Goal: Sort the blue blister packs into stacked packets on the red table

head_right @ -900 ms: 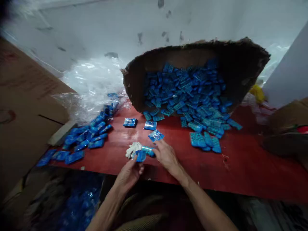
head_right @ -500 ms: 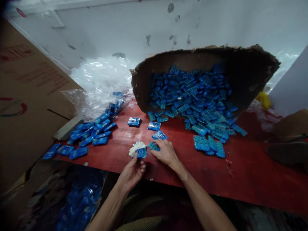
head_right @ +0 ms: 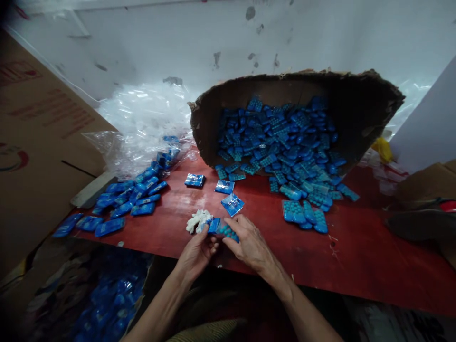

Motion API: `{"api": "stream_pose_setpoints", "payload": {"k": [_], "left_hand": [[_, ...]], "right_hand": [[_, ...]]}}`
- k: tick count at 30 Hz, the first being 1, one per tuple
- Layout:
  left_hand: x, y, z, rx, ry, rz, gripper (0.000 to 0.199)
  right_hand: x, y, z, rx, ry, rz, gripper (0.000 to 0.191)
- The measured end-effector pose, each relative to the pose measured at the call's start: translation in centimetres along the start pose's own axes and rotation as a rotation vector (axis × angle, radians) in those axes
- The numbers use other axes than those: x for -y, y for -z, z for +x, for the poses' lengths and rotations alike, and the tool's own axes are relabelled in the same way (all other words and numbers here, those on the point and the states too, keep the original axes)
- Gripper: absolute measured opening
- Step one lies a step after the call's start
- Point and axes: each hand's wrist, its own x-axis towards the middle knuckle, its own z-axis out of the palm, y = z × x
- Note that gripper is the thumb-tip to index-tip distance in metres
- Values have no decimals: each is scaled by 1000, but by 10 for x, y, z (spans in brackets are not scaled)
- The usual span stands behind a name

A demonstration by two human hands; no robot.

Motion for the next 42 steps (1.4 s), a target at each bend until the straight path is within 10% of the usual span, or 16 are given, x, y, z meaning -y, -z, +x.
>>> {"api": "stream_pose_setpoints", "payload": {"k": [42], "left_hand": [[-9, -6, -5, 102, -167, 221, 25]], "right_hand": [[-3, 4, -12, -2, 12, 42, 37]]}}
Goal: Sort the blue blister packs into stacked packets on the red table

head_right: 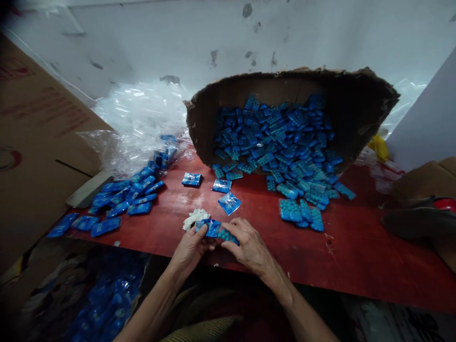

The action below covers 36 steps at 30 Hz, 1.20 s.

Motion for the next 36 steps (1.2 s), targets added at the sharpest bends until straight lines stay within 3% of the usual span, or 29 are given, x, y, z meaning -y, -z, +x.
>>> {"api": "stream_pose_setpoints", "payload": {"k": [9, 14, 18, 23, 26, 29, 33, 36], "left_hand": [[2, -1, 0, 20, 21, -85, 26], [4, -2, 1, -22, -7, -4, 29], [6, -8, 0, -12, -30, -4, 26], [14, -19, -1, 35, 111, -189, 24], [16, -17, 1, 47, 166, -240, 19], [11, -10, 2, 75, 181, -191, 18], [4, -7, 0, 244, 215, -123, 19], [4, -7, -3, 348, 253, -108, 19]], "right_hand": [[3, 2, 0, 1, -11, 20, 36], [1, 2, -1, -3, 42, -61, 35], [-3, -7, -3, -52, 22, -42, 45], [3, -27, -5, -168, -54, 21, 38], [12, -25, -6, -167, -101, 193, 34], [11, -14, -6, -61, -204, 561, 34], [-6, -8, -5, 29, -332, 1012, 42], [-16, -9, -3, 106, -360, 1149, 55]]}}
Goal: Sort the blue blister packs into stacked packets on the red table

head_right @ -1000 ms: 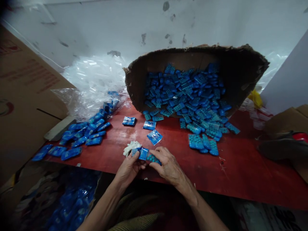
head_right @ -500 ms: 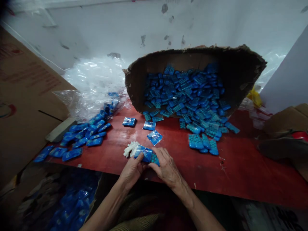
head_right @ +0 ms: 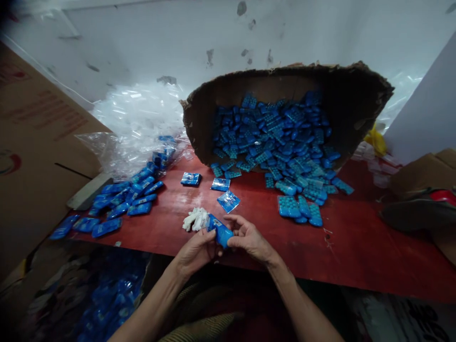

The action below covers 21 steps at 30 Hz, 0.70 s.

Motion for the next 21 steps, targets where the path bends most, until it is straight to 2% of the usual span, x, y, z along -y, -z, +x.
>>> {"api": "stream_pose_setpoints", "payload": {"k": [4, 9, 16, 21], "left_hand": [[4, -4, -1, 47, 26, 27, 21], [16, -11, -1, 7, -35, -2, 21], [33, -18, -1, -180, -56, -120, 24], [38, -19, 1, -274, -41, -207, 24]], "right_hand": [[4, 2, 3, 92, -36, -37, 60], [-5, 3, 3, 92, -39, -54, 62], [-20, -8, -2, -127, 46, -164, 53], [-32, -11, -2, -296, 259, -552, 45]]}}
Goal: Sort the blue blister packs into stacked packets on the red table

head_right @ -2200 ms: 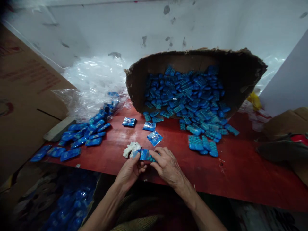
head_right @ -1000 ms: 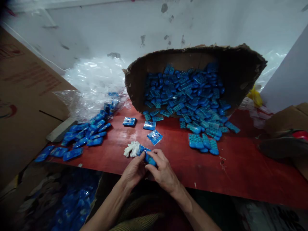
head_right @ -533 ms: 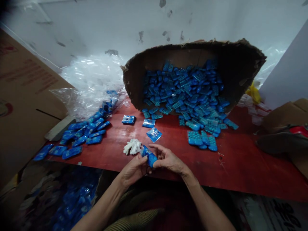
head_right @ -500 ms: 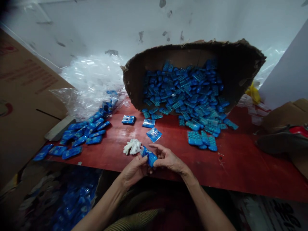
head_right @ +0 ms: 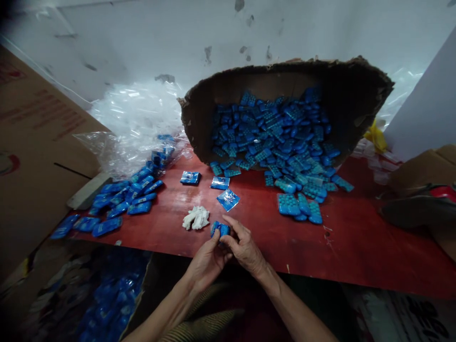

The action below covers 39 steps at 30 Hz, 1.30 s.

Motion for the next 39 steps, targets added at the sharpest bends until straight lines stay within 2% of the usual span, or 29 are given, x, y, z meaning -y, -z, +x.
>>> {"api": "stream_pose_setpoints", "payload": {"k": [3, 5, 7, 9, 11, 13, 18, 21, 24, 29, 32, 36, 39], "left_hand": [[0, 1, 1, -6, -24, -21, 23], [-1, 0, 0, -7, -14, -20, 22], [-3, -2, -1, -4, 32, -17, 22], [-5, -3, -2, 10, 76, 1, 24], [-7, -4, -2, 28, 79, 46, 29], [-9, -3, -1, 34, 30, 117, 32], [-13, -3, -1, -24, -127, 207, 27], [-14, -2, 0, -41, -118, 166, 25], [-12, -2, 0, -26, -85, 118, 23], [-9, -2, 1, -63, -38, 56, 24], [-12, -2, 0, -49, -75, 145, 26], [-19, -1, -2, 51, -42, 277, 34], [-22, 0, -2, 17, -46, 314, 35]], "right_hand": [[-5, -7, -3, -89, 78, -114, 42], [-7, -10, -3, -138, 7, -27, 42], [-6, -10, -1, -103, -140, 164, 39], [-5, -6, 2, -2, -252, 362, 36], [-5, -2, 4, 61, -278, 477, 32], [-5, 0, 5, 48, -285, 527, 31], [-7, 0, 4, 59, -295, 492, 37], [-7, -1, 4, 55, -263, 452, 49], [-9, -3, 3, 63, -249, 506, 56], [-7, -10, 2, 26, -217, 534, 48], [-3, -9, 2, 64, -245, 534, 44], [2, -4, 4, 46, -273, 554, 44], [2, -2, 5, 57, -283, 594, 44]]}}
